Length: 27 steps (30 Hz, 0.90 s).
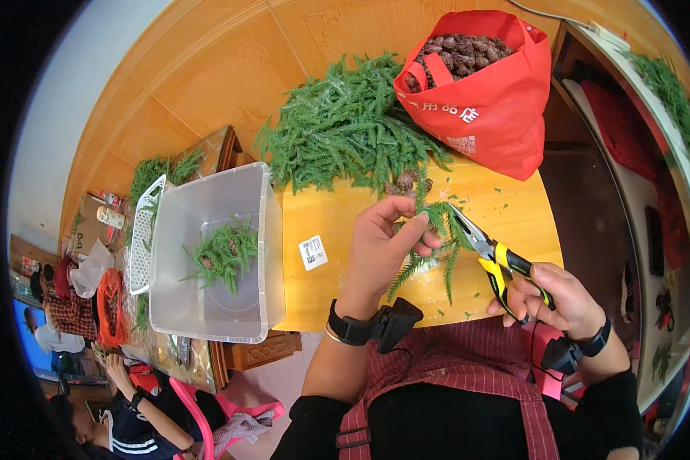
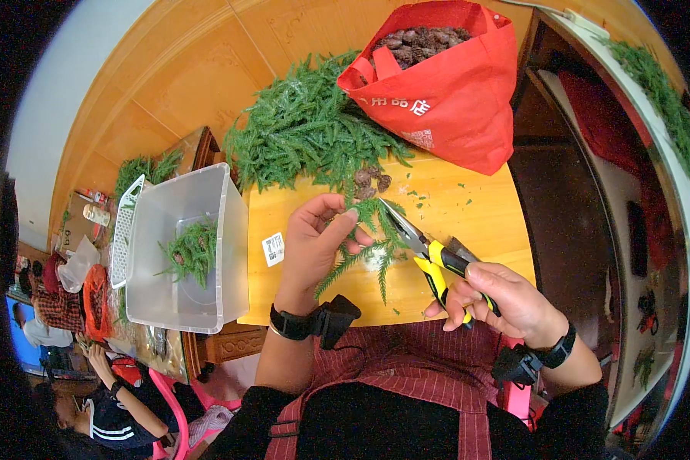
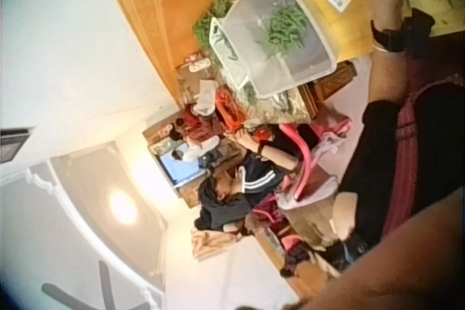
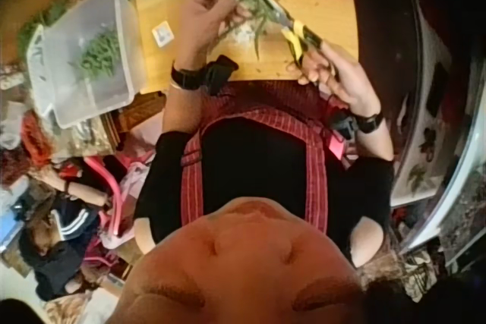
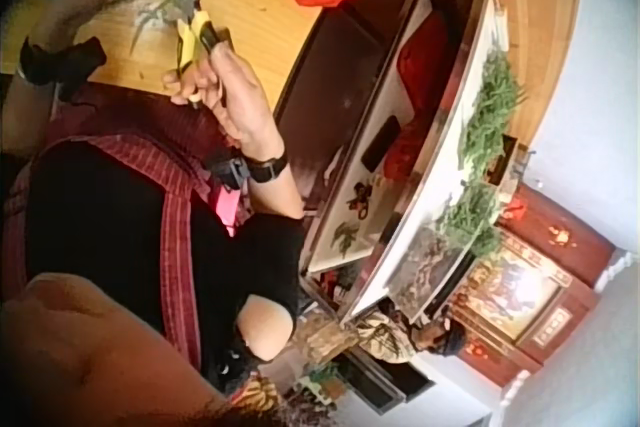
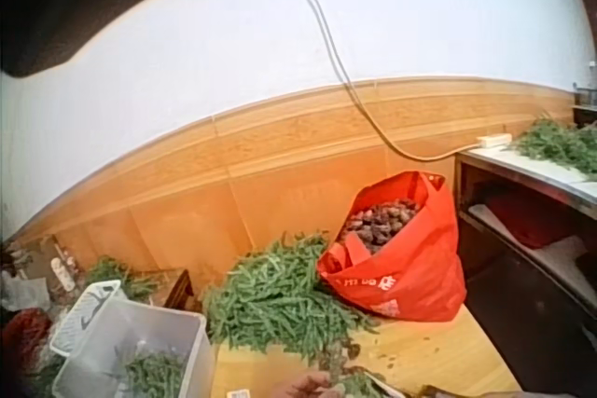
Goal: Trimming roots and excess stems from green plants using snips and sorting them into a container.
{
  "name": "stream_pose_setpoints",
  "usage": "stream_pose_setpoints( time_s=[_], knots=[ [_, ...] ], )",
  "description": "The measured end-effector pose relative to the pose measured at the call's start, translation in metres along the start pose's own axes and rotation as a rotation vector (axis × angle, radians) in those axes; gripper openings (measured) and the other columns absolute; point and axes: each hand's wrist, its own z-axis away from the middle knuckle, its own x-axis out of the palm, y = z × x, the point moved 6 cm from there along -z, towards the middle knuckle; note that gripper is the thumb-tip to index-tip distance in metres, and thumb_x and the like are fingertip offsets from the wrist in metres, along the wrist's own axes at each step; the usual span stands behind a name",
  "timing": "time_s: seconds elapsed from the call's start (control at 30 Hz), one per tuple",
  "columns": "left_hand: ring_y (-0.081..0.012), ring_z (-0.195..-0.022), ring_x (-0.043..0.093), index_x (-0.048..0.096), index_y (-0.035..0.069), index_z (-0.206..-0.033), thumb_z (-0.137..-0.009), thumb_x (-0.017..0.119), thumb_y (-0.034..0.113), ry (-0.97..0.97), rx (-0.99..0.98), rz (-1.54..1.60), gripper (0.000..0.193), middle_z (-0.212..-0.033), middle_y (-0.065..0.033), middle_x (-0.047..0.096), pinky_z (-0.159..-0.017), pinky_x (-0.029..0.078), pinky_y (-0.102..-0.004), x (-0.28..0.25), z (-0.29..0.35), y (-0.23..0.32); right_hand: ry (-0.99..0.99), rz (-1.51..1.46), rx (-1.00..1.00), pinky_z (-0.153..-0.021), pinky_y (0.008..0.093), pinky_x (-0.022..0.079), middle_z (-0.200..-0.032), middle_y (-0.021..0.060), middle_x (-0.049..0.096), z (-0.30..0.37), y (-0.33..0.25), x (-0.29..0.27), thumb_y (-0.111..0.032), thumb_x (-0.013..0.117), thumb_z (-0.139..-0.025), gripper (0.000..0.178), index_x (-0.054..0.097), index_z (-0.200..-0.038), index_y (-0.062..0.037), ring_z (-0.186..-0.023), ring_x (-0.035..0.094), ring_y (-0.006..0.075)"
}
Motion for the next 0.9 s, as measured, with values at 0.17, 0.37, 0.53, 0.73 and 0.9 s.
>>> stream_pose_setpoints(
  time_s=[0.17, 0.37, 0.53, 0.73, 0.9],
  knots=[
    [-0.0155, -0.066, 0.063, 0.054, -0.001, -0.094, -0.082, 0.057, 0.000, -0.041, 0.014, 0.048, 0.013, -0.081, -0.0076, 0.060, -0.054, 0.050, -0.0213, -0.002, 0.002, 0.000, -0.008, 0.122, -0.010, -0.081, 0.0344, 0.046, -0.071, 0.0153, 0.058, 0.002, -0.001, -0.005, -0.041, 0.035, -0.094, 0.047, 0.052, -0.083, 0.0009, -0.093, 0.059, 0.0325],
    [-0.0125, -0.078, 0.060, 0.054, -0.002, -0.094, -0.076, 0.063, -0.005, -0.016, 0.059, -0.150, 0.020, -0.087, -0.0056, 0.058, -0.060, 0.051, -0.0206, -0.001, 0.017, 0.021, -0.302, 0.031, 0.066, -0.085, 0.0370, 0.044, -0.085, 0.0184, 0.061, 0.009, 0.001, -0.016, -0.048, 0.025, -0.094, 0.061, 0.053, -0.097, 0.0067, -0.104, 0.054, 0.0355],
    [-0.0128, -0.077, 0.057, 0.057, 0.000, -0.082, -0.072, 0.067, -0.005, -0.141, 0.401, -0.280, 0.016, -0.087, -0.0063, 0.056, -0.062, 0.050, -0.0231, 0.003, 0.019, 0.040, -0.305, -0.120, 0.068, -0.101, 0.0436, 0.027, -0.102, 0.0262, 0.059, -0.002, 0.007, -0.002, -0.049, 0.027, -0.093, 0.059, 0.053, -0.088, 0.0043, -0.117, 0.042, 0.0413],
    [-0.0171, -0.072, 0.057, 0.056, 0.000, -0.076, -0.070, 0.068, -0.003, 0.237, 0.545, -0.713, 0.014, -0.084, -0.0084, 0.056, -0.061, 0.047, -0.0257, -0.033, 0.024, 0.045, -0.175, 0.241, 0.001, -0.095, 0.0437, 0.033, -0.092, 0.0235, 0.060, -0.003, -0.004, -0.005, -0.037, 0.038, -0.092, 0.041, 0.049, -0.073, -0.0032, -0.107, 0.050, 0.0371],
    [-0.0292, -0.072, 0.056, 0.055, 0.002, -0.078, -0.072, 0.065, 0.004, 0.358, 0.451, -1.325, 0.012, -0.081, -0.0121, 0.054, -0.063, 0.047, -0.0353, -0.054, 0.025, 0.027, 0.306, 1.106, 0.059, -0.069, 0.0348, 0.044, -0.075, 0.0131, 0.061, -0.017, -0.032, -0.058, -0.025, 0.057, -0.083, 0.026, 0.059, -0.081, 0.0012, -0.073, 0.058, 0.0253]
  ],
)
